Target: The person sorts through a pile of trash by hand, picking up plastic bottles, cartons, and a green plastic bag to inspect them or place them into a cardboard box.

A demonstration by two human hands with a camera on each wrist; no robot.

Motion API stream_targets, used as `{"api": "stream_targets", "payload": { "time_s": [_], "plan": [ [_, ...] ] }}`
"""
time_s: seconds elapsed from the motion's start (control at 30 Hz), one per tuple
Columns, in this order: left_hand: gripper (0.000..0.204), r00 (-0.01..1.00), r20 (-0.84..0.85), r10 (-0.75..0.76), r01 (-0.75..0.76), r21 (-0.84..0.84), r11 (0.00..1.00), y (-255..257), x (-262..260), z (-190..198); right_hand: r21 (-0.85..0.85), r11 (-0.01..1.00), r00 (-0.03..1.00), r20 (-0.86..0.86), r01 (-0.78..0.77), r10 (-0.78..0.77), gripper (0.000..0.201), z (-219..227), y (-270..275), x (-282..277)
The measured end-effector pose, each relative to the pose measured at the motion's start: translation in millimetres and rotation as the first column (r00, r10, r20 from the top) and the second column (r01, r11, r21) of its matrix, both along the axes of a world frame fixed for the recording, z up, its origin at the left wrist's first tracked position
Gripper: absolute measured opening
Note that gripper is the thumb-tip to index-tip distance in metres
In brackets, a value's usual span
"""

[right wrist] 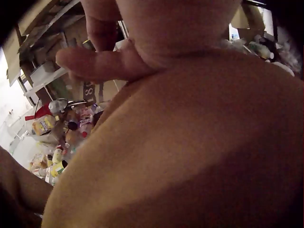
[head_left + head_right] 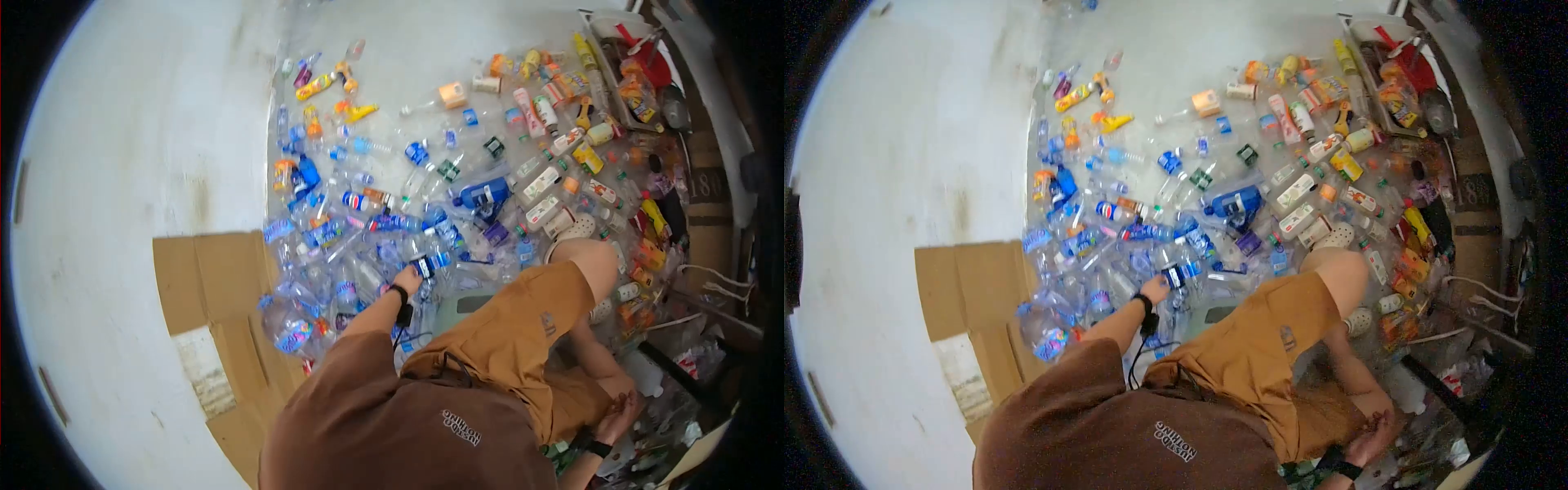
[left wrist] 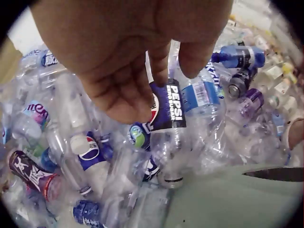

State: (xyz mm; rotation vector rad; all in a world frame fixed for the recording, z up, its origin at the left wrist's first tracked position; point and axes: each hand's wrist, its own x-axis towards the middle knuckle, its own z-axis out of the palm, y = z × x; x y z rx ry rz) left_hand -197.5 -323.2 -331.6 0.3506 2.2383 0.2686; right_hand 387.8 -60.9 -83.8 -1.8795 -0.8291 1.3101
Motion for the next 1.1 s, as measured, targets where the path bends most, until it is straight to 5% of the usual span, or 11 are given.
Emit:
{"api": "stream_targets", "payload": {
  "time_s": [0.13, 0.2, 0.23, 0.3, 0.53, 0.7, 0.87, 0.97, 1.0, 1.07, 1.1],
  "plan": [
    [0.05, 0.984, -0.118, -0.134, 0.154, 0.178, 0.972, 25.9, 11.5, -5.2, -0.011, 0.996, 0.996, 0.031, -0.088, 0.089, 0.036, 11.8, 1.0, -0.6],
    [0.054, 0.991, 0.036, -0.132, 0.132, 0.009, 0.991, 41.6, 17.0, 15.0, -0.02, 0.997, 0.995, 0.054, -0.077, 0.078, 0.037, 16.4, 0.5, -7.2],
    [0.056, 0.988, 0.027, -0.15, 0.151, -0.022, 0.988, 40.9, 21.7, 10.9, 0.106, 0.978, 0.984, 0.02, -0.178, 0.176, 0.038, 8.4, -2.1, 1.0],
    [0.058, 0.979, -0.008, -0.204, 0.203, -0.068, 0.977, 38.0, 29.8, 8.9, 0.058, 0.987, 0.987, 0.052, -0.152, 0.149, 0.038, 1.4, 5.5, 10.8],
    [0.06, 0.979, -0.01, -0.202, 0.196, -0.182, 0.964, 38.8, 34.5, 49.3, 0.014, 0.995, 0.992, 0.077, -0.1, 0.099, 0.037, 3.3, 11.9, 5.8],
    [0.056, 0.998, -0.023, -0.067, 0.058, -0.283, 0.957, 40.0, 22.1, 51.7, 0.008, 0.998, 0.998, 0.01, -0.065, 0.065, 0.036, 0.6, 11.6, 9.8],
    [0.052, 0.972, -0.228, -0.051, 0.006, -0.195, 0.981, 65.5, 20.5, 43.9, 0.034, 0.996, 0.997, 0.015, -0.077, 0.077, 0.032, -0.4, 11.9, 9.9],
    [0.052, 0.905, -0.349, -0.244, 0.272, 0.034, 0.962, 82.1, 19.7, 42.5, 0.023, 0.996, 0.996, -0.021, -0.09, 0.09, 0.034, 0.0, 13.3, 10.8],
    [0.052, 0.904, -0.349, -0.245, 0.273, 0.031, 0.962, 87.4, 20.2, 42.3, 0.02, 0.996, 0.996, -0.022, -0.089, 0.09, 0.034, 0.8, 13.7, 8.7],
    [0.047, 0.78, -0.214, -0.588, 0.596, -0.034, 0.803, 95.5, 20.9, 40.2, 0.011, 0.999, 0.999, 0.014, -0.041, 0.041, 0.034, 2.1, 14.2, 4.7],
    [0.042, 0.76, -0.143, -0.634, 0.631, -0.067, 0.773, 97.4, 23.0, 36.6, 0.007, 0.999, 0.999, 0.013, -0.039, 0.039, 0.034, 1.8, 14.4, 3.1]
  ]
}}
